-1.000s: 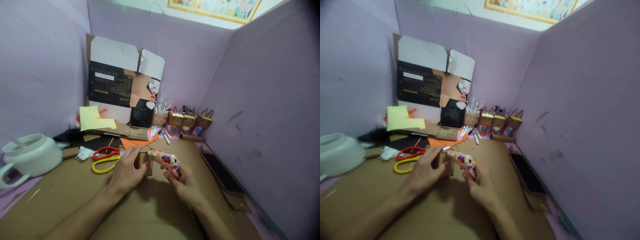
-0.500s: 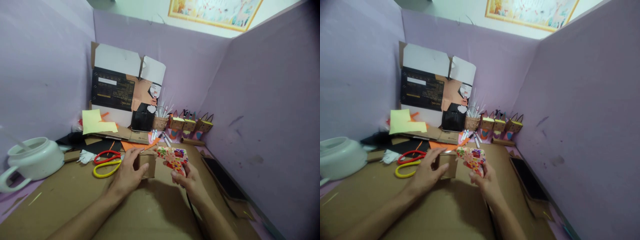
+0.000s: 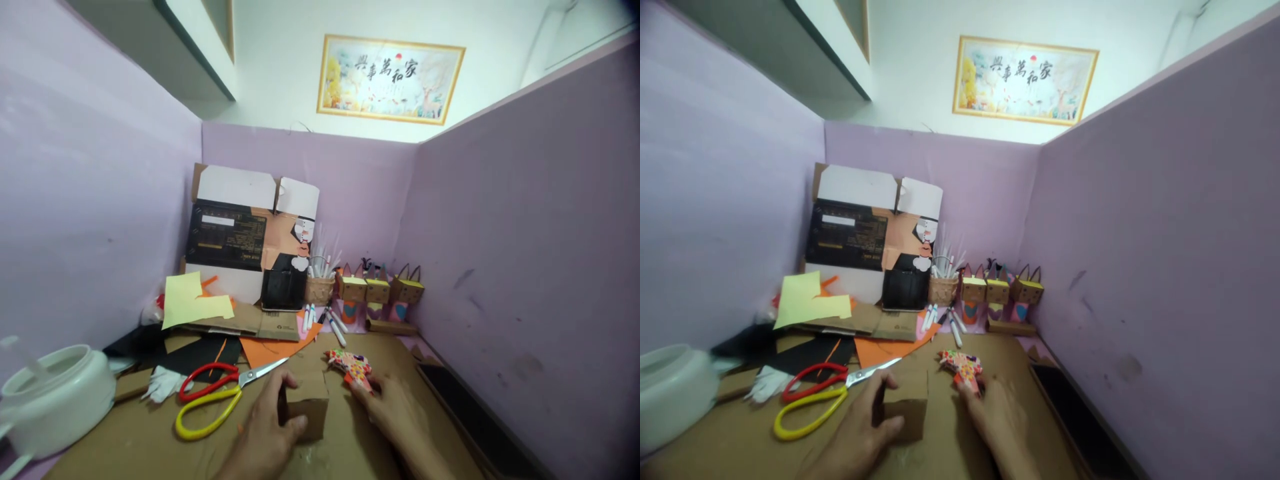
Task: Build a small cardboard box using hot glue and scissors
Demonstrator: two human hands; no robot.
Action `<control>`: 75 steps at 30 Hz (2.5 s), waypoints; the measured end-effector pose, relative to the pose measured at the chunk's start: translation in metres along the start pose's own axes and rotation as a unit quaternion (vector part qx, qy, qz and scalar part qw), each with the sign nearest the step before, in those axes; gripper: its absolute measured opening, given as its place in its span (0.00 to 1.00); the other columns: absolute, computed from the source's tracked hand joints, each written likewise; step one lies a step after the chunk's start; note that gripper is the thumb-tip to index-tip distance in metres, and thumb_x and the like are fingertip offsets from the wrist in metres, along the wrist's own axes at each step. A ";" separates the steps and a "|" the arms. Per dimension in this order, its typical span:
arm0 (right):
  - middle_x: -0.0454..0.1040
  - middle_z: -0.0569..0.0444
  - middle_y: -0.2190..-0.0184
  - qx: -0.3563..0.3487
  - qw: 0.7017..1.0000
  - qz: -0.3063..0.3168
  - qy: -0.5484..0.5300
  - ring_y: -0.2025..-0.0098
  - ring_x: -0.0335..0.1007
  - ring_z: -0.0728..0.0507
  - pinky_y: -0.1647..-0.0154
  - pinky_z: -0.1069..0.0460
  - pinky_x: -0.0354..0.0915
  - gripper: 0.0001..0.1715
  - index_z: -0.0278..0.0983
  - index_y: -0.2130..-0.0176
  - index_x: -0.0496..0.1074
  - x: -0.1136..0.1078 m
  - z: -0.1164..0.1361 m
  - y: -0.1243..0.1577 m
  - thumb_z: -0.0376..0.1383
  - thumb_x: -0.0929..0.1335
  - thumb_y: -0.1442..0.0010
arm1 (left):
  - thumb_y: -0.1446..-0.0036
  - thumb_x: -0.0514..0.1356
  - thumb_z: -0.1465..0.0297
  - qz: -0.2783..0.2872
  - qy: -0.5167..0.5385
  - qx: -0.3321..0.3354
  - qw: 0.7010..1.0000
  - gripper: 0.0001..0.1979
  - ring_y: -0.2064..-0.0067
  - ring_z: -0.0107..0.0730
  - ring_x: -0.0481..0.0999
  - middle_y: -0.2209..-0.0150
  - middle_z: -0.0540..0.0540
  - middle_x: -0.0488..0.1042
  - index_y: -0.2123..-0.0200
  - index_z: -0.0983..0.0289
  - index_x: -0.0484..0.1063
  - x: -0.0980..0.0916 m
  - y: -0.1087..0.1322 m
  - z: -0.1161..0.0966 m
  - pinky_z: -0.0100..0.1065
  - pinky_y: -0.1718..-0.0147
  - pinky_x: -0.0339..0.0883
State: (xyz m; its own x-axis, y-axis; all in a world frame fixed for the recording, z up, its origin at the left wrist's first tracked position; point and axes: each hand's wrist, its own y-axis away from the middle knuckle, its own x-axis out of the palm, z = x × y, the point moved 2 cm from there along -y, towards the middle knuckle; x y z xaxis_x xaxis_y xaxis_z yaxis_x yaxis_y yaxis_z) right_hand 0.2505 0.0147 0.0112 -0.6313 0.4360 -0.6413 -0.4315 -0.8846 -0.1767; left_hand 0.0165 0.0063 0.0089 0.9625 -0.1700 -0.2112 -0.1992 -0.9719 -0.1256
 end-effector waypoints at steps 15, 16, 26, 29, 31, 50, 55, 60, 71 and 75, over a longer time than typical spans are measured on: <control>0.71 0.46 0.52 0.122 0.911 0.195 -0.343 0.59 0.70 0.41 0.83 0.58 0.62 0.23 0.37 0.57 0.72 0.019 0.066 0.019 0.38 0.68 0.55 | 0.62 0.64 0.60 -0.082 0.122 -0.131 0.980 0.22 0.61 0.38 0.72 0.65 0.55 0.72 0.63 0.66 0.70 -0.014 -0.032 -0.029 0.34 0.65 0.63; 0.70 0.46 0.50 0.124 0.905 0.211 -0.348 0.56 0.70 0.40 0.83 0.58 0.63 0.24 0.38 0.56 0.72 0.022 0.066 0.020 0.39 0.67 0.55 | 0.62 0.64 0.61 -0.061 0.107 -0.149 0.981 0.21 0.63 0.37 0.72 0.67 0.54 0.72 0.64 0.66 0.70 -0.013 -0.034 -0.029 0.34 0.66 0.62; 0.65 0.48 0.44 0.063 0.879 0.320 -0.348 0.51 0.65 0.39 0.80 0.57 0.68 0.35 0.41 0.46 0.67 0.021 0.073 0.034 0.37 0.67 0.55 | 0.64 0.65 0.70 0.012 0.132 -0.201 0.971 0.22 0.66 0.36 0.73 0.69 0.53 0.73 0.61 0.65 0.68 -0.004 -0.030 -0.037 0.34 0.69 0.62; 0.70 0.48 0.49 0.070 0.880 0.321 -0.343 0.55 0.67 0.40 0.80 0.57 0.68 0.33 0.39 0.46 0.68 0.025 0.073 0.036 0.36 0.66 0.54 | 0.64 0.65 0.71 0.014 0.122 -0.203 0.971 0.19 0.67 0.36 0.72 0.71 0.53 0.73 0.64 0.65 0.69 -0.003 -0.029 -0.037 0.34 0.69 0.62; 0.71 0.48 0.50 0.067 0.881 0.320 -0.344 0.56 0.68 0.41 0.81 0.56 0.68 0.33 0.38 0.46 0.68 0.027 0.073 0.036 0.36 0.66 0.54 | 0.64 0.64 0.71 0.011 0.113 -0.200 0.973 0.18 0.69 0.35 0.72 0.73 0.52 0.72 0.65 0.65 0.69 -0.002 -0.029 -0.037 0.34 0.71 0.62; 0.73 0.48 0.57 0.038 0.905 0.296 -0.303 0.57 0.68 0.40 0.81 0.57 0.67 0.32 0.39 0.46 0.68 0.028 0.070 0.036 0.35 0.67 0.53 | 0.65 0.65 0.75 -0.004 0.107 -0.204 0.973 0.14 0.68 0.39 0.74 0.74 0.54 0.74 0.68 0.66 0.71 -0.005 -0.032 -0.035 0.37 0.68 0.66; 0.72 0.48 0.56 0.042 0.905 0.293 -0.306 0.59 0.68 0.41 0.82 0.57 0.67 0.32 0.39 0.48 0.69 0.027 0.071 0.037 0.35 0.68 0.55 | 0.65 0.65 0.75 0.021 0.096 -0.196 0.976 0.15 0.68 0.38 0.73 0.73 0.54 0.74 0.68 0.65 0.72 -0.008 -0.034 -0.032 0.36 0.69 0.65; 0.73 0.52 0.58 0.057 0.907 0.282 -0.308 0.63 0.68 0.43 0.82 0.57 0.66 0.29 0.41 0.52 0.73 0.026 0.072 0.036 0.33 0.68 0.58 | 0.66 0.67 0.74 0.028 0.038 -0.161 0.986 0.13 0.70 0.37 0.72 0.75 0.52 0.72 0.70 0.63 0.74 -0.014 -0.039 -0.028 0.34 0.70 0.64; 0.65 0.47 0.43 0.056 0.876 0.288 -0.383 0.49 0.66 0.37 0.77 0.54 0.67 0.31 0.38 0.47 0.67 0.026 0.065 0.033 0.41 0.64 0.51 | 0.64 0.66 0.75 0.034 0.109 -0.208 0.971 0.09 0.71 0.34 0.72 0.76 0.52 0.72 0.73 0.65 0.72 -0.015 -0.039 -0.028 0.34 0.70 0.66; 0.63 0.44 0.42 -0.026 0.899 0.277 -0.338 0.42 0.59 0.36 0.54 0.47 0.65 0.41 0.37 0.44 0.62 0.026 0.061 0.035 0.38 0.71 0.58 | 0.61 0.64 0.76 0.016 0.158 -0.230 0.960 0.07 0.73 0.32 0.72 0.79 0.51 0.71 0.75 0.66 0.69 -0.018 -0.037 -0.030 0.37 0.70 0.68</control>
State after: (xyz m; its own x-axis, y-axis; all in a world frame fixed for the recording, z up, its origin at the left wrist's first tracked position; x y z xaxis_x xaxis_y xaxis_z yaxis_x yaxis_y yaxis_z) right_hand 0.1797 0.0049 0.0338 -0.9950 -0.0889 -0.0446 0.0897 -0.9958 -0.0165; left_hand 0.0121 0.0399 0.0462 0.9794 -0.1722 0.1051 -0.1978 -0.9221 0.3327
